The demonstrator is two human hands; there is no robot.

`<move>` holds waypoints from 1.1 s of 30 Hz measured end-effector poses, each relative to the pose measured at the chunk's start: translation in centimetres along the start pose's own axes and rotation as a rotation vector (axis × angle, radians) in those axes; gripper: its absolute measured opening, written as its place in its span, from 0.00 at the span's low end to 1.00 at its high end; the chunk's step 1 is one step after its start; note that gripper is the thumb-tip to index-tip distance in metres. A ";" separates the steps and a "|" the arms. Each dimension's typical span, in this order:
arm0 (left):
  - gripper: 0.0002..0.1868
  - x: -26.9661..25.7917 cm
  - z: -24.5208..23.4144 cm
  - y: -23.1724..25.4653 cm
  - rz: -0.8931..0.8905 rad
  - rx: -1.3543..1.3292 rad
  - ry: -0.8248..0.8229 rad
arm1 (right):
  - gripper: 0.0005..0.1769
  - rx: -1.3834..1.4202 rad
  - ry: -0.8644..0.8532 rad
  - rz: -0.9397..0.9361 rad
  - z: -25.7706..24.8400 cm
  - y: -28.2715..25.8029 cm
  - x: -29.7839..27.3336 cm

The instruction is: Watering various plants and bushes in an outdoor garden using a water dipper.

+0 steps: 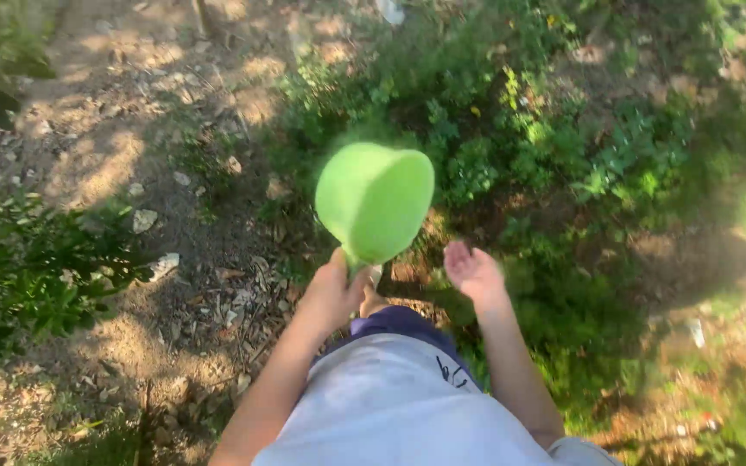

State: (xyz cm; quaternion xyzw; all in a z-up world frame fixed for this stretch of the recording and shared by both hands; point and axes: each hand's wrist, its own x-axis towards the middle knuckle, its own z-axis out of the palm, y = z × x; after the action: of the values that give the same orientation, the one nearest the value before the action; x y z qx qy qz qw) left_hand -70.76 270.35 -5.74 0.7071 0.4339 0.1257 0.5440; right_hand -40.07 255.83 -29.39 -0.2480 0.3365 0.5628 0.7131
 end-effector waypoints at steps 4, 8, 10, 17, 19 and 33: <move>0.22 6.5 -2.2 0.7 0.310 0.271 0.159 | 0.12 -0.069 0.021 0.204 11.1 3.3 9.6; 0.15 13.1 -6.5 3.1 -0.229 -0.402 -0.058 | 0.16 -0.246 -0.717 0.234 25.0 0.4 11.6; 0.15 14.6 -8.2 3.4 -0.289 -0.513 -0.079 | 0.23 -0.268 -0.854 0.106 31.7 -0.8 7.8; 0.13 21.1 -14.3 1.0 -0.259 -0.445 0.067 | 0.36 -1.578 -0.384 -0.296 40.1 -8.5 2.2; 0.15 22.8 -16.2 -0.3 -0.236 -0.432 0.063 | 0.45 -1.739 -0.361 -0.184 36.8 -10.6 2.9; 0.13 29.9 -19.9 1.1 -0.383 -0.459 -0.341 | 0.45 -0.986 -0.706 -0.148 23.4 0.6 7.1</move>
State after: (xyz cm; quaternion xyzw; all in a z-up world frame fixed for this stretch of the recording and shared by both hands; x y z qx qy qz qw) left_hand -65.42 305.93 -6.05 0.4828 0.4220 -0.0044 0.7673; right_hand -34.92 277.65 -19.55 -0.3700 -0.2387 0.6494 0.6199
